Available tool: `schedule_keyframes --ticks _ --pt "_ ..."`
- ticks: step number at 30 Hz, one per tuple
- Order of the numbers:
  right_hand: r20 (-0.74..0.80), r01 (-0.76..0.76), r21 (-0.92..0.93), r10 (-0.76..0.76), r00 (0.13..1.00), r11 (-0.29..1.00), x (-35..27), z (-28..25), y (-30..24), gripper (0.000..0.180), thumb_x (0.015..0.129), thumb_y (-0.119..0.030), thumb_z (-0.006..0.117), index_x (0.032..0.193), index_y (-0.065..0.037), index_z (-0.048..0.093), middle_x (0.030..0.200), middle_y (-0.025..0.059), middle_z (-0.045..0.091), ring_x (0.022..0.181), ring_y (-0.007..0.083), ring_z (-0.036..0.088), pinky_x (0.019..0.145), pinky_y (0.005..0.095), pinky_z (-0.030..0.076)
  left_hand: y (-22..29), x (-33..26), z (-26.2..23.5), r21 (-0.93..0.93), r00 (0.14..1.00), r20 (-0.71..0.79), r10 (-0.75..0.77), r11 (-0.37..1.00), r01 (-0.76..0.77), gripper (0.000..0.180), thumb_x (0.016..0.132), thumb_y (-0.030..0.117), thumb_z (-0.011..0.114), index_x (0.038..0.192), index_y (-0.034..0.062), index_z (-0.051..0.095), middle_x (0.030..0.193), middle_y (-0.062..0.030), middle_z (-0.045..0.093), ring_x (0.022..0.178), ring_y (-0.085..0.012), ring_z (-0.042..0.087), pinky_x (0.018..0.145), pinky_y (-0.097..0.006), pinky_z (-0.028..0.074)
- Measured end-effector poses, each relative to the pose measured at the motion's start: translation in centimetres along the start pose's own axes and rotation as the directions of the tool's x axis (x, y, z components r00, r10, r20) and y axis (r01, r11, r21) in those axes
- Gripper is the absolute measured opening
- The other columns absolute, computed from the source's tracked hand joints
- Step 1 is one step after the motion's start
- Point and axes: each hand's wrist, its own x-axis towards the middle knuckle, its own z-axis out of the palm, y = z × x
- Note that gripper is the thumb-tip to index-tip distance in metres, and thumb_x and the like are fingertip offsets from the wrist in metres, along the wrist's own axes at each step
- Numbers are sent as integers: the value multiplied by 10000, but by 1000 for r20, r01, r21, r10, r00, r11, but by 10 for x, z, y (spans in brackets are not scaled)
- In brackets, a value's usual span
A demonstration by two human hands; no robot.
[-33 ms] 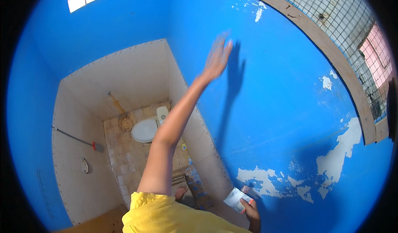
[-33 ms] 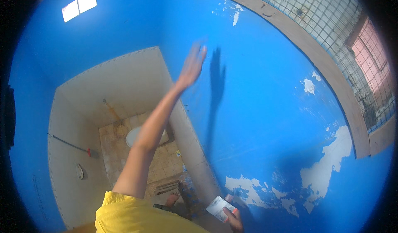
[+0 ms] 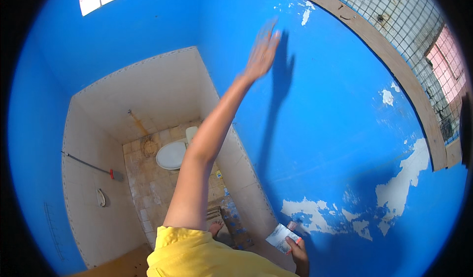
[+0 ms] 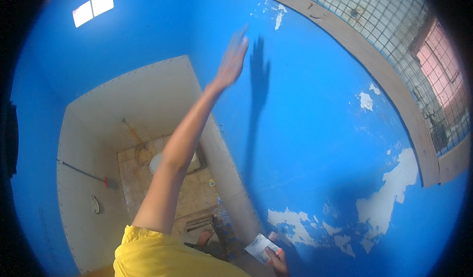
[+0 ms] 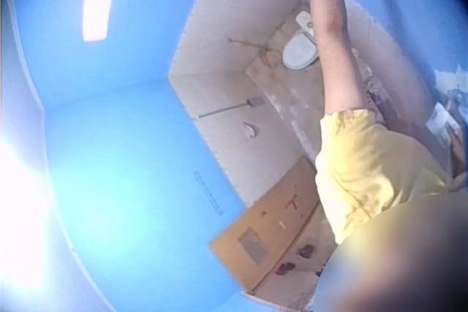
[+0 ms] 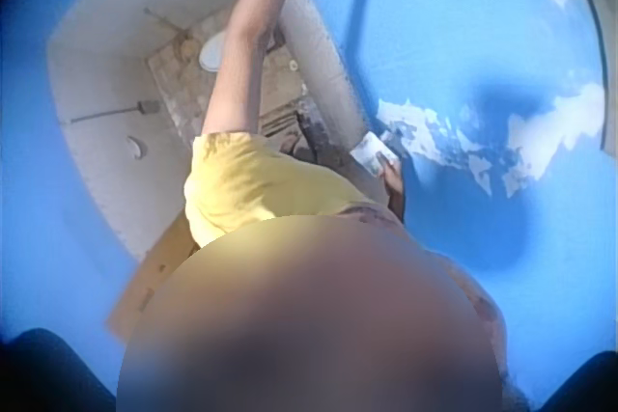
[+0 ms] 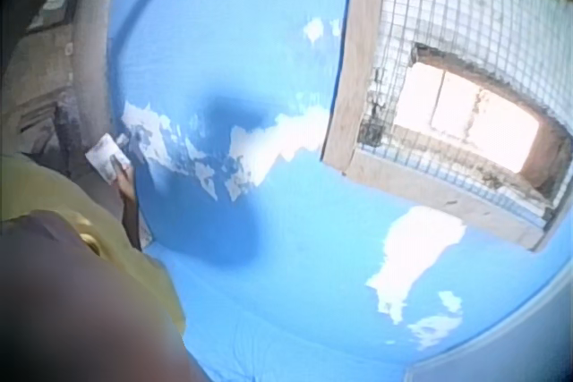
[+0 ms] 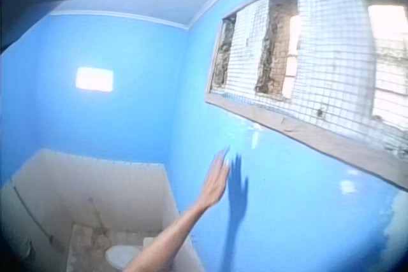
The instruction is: The person applies white wall compound to a blue wall using a putty knife and a tube of compound. They repeatedly squeeze compound onto the knife and spread it over patches on the wall, working near a window and a toilet.
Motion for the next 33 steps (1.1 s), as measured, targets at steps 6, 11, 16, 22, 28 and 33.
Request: schedule_keyframes --ticks 6,11,16,22,28,33 --pt "-246 -150 -191 100 964 970 -30 16 -9 262 865 -194 686 961 45 635 815 61 657 679 114 595 602 271 465 -35 105 54 -5 979 -192 66 998 -68 575 1018 374 222 1427 -24 296 1483 -214 298 1403 -340 231 1155 -379 164" --pt "-273 -133 -320 43 961 938 -42 1 0 576 784 -439 727 1032 55 567 830 189 580 791 145 539 733 408 433 -131 141 65 29 937 -266 -227 970 243 568 1008 429 174 1465 111 286 1532 -168 225 1413 -361 191 1147 -499 127" --pt "-404 12 -437 -208 891 899 -42 -7 25 465 808 -417 702 804 35 593 605 63 514 516 167 434 488 383 363 -169 144 28 74 815 -437 -380 888 453 639 961 511 317 1446 94 333 1473 -229 300 1381 -347 269 1117 -483 202" --pt "-278 32 -325 -128 952 945 -42 13 7 443 801 -387 709 680 14 564 573 53 490 546 168 439 513 383 365 -104 157 31 -234 808 -436 -397 916 325 546 763 411 733 1186 80 637 1206 -172 567 1119 -310 551 976 -396 410" --pt "-355 53 -399 -207 912 916 -37 14 10 459 785 -400 734 672 9 560 583 64 517 542 162 453 492 373 358 -80 166 50 -403 656 -608 -447 886 231 306 718 263 802 958 85 737 1037 -85 650 902 -186 625 818 -320 471" --pt "-421 12 -399 -195 886 917 -39 8 23 451 781 -396 749 635 -26 537 565 33 501 529 146 451 478 355 354 -74 167 57 -434 524 -697 -489 870 235 196 704 190 807 848 75 742 797 -60 701 716 -172 639 726 -305 490"
